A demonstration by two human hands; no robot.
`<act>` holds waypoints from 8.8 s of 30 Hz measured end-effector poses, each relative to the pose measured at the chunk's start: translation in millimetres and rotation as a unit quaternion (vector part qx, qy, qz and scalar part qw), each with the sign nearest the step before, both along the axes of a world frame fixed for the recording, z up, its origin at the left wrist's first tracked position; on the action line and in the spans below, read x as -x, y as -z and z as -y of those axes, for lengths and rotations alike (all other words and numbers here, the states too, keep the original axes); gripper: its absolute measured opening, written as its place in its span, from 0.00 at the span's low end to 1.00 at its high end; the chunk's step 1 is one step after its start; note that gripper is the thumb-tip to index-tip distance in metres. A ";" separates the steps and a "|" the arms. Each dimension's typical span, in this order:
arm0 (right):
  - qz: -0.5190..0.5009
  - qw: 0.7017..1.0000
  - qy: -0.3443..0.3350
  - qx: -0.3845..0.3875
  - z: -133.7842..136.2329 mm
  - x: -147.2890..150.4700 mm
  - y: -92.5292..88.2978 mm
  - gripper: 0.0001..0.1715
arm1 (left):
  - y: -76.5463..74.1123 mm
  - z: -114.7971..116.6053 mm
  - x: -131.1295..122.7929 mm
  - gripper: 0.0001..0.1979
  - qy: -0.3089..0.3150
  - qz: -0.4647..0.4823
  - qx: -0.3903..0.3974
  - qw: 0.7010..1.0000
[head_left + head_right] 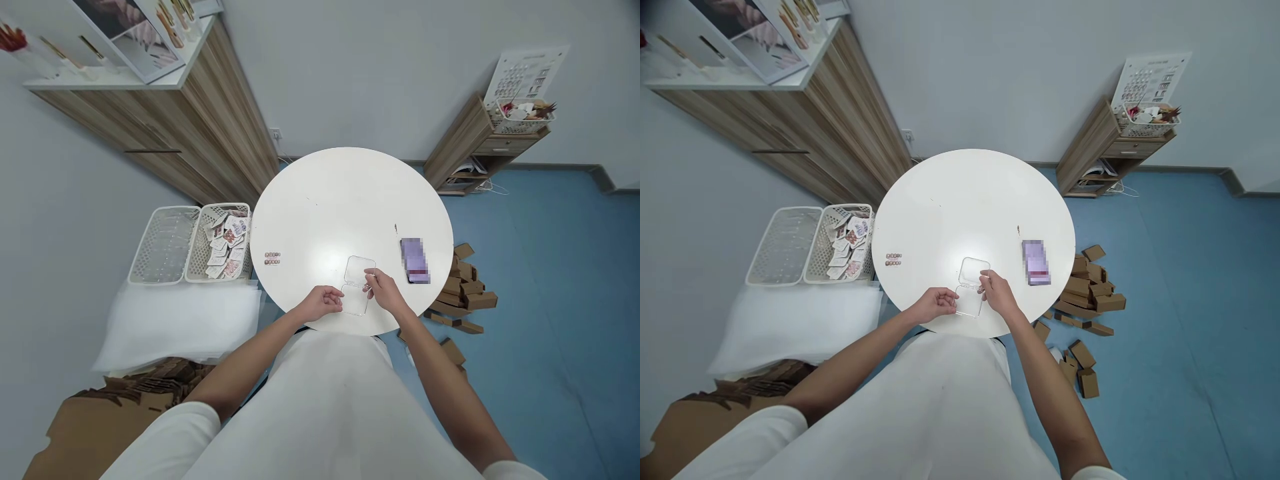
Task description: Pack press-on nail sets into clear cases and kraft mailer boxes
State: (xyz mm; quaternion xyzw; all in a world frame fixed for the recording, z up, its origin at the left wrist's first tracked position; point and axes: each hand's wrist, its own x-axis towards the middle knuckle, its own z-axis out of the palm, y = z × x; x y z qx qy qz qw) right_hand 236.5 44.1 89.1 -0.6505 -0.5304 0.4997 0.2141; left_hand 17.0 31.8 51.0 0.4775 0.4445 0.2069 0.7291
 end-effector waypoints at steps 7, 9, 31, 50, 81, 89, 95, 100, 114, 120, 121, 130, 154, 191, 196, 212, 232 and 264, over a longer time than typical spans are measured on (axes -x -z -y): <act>-0.004 1.000 -0.003 -0.008 -0.7 7.4 11.9 0.21 | 1.3 6.7 -3.0 0.19 0.001 0.001 0.002 1.000; -0.012 1.000 -0.002 -0.014 -0.5 8.1 12.5 0.22 | -0.3 7.0 -3.7 0.19 -0.004 -0.001 0.006 1.000; -0.085 0.994 0.074 -0.002 62.3 21.8 100.7 0.33 | 55.1 10.1 -21.6 0.13 -0.122 -0.214 -0.029 0.969; -0.167 0.974 0.131 0.084 57.4 24.9 95.1 0.33 | 65.9 28.8 -40.5 0.24 -0.206 -0.228 0.032 0.951; -0.128 0.982 0.141 0.000 57.5 37.0 73.7 0.17 | 63.0 39.7 3.0 0.19 -0.302 -0.246 -0.006 0.921; -0.108 0.993 0.015 0.037 16.6 102.2 66.5 0.15 | 50.7 -10.9 114.7 0.20 -0.320 -0.360 -0.115 0.869; 0.012 0.996 -0.092 -0.006 -24.7 172.3 75.8 0.21 | 47.9 -58.7 173.6 0.27 -0.147 -0.433 -0.187 0.869; 0.083 0.986 -0.127 -0.065 -52.1 222.4 85.6 0.27 | 56.3 -82.1 182.9 0.33 -0.110 -0.395 -0.176 0.895; 0.211 0.971 -0.104 -0.047 -83.7 261.7 105.0 0.35 | 61.9 -91.9 182.5 0.32 -0.086 -0.365 -0.163 0.913; 0.208 0.972 -0.094 -0.047 -82.6 261.9 105.3 0.33 | 63.8 -90.2 184.3 0.30 -0.096 -0.349 -0.179 0.915; 0.201 0.974 -0.095 -0.052 -81.4 261.1 105.5 0.33 | 64.4 -88.9 185.0 0.29 -0.098 -0.341 -0.184 0.916; 0.076 0.988 -0.112 -0.074 -56.3 243.5 100.9 0.39 | 59.4 -70.4 186.5 0.31 -0.078 -0.309 -0.218 0.923; 0.070 0.991 -0.080 -0.077 22.6 9.7 90.1 0.36 | 43.1 -30.0 -9.5 0.30 0.077 -0.278 -0.295 0.911; 0.053 0.988 -0.100 -0.106 8.2 1.3 114.8 0.37 | 62.2 -22.8 -24.5 0.35 0.055 -0.301 -0.284 0.908; 0.012 0.997 -0.047 -0.052 14.7 3.7 108.3 0.40 | 55.8 -8.8 -26.9 0.33 -0.020 -0.339 -0.226 0.913; -0.094 0.992 0.062 0.061 8.9 33.0 67.5 0.33 | 33.7 -3.6 -13.3 0.17 -0.215 -0.204 -0.013 0.955; -0.201 0.954 0.216 -0.047 77.5 89.2 -3.2 0.22 | -22.0 26.7 59.6 0.15 -0.132 0.061 0.035 0.989; -0.320 0.911 0.255 -0.056 78.2 116.5 -9.8 0.15 | -23.7 33.0 73.1 0.15 -0.136 0.176 0.161 0.961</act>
